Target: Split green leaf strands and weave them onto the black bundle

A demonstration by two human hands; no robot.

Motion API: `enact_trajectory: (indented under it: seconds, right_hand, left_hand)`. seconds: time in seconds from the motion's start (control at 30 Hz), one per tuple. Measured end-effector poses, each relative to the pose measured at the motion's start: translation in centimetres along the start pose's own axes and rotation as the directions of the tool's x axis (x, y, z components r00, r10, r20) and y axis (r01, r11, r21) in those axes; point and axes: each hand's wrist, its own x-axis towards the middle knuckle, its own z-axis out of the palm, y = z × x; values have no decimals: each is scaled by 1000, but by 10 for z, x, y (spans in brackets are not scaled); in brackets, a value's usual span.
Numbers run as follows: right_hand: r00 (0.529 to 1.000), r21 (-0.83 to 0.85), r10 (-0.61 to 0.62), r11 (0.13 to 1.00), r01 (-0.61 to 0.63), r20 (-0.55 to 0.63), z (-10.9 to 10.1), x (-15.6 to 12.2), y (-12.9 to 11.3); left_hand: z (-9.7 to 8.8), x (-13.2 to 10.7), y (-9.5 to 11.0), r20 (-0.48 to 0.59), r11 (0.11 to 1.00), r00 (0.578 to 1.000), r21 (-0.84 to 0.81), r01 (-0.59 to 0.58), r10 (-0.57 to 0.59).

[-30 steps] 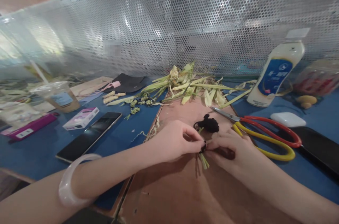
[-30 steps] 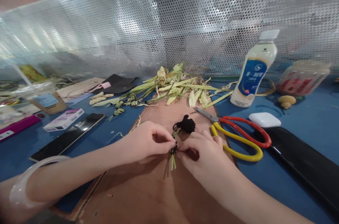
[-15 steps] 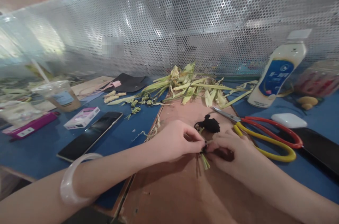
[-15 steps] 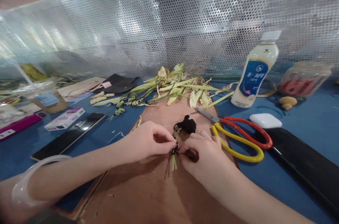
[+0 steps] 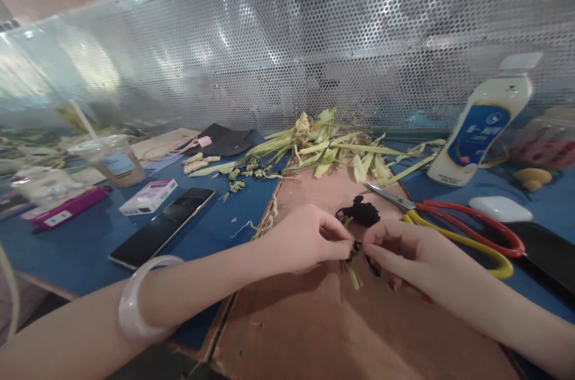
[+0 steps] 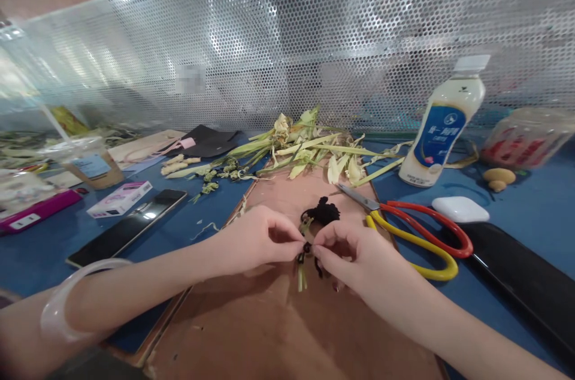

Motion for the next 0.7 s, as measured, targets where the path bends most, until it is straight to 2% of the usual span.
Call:
enact_trajectory:
  seconds: [0.17,0.4,0.7]
  right_hand:
    - [999,18,-11,1000,12,-46,0,-1,5]
    - [996,19,34,999,-32,-86,8,-4,-1]
    - [965,-88,-197,979,184,-172,13,-6,-2]
  left_hand:
    - [0,0,-2,-1,1000,1000,-15,9,-9]
    - [0,-1,-5,22,1000,1000,-31,4,-3]
    - [0,0,-2,3,999,1000,-34,-7,7]
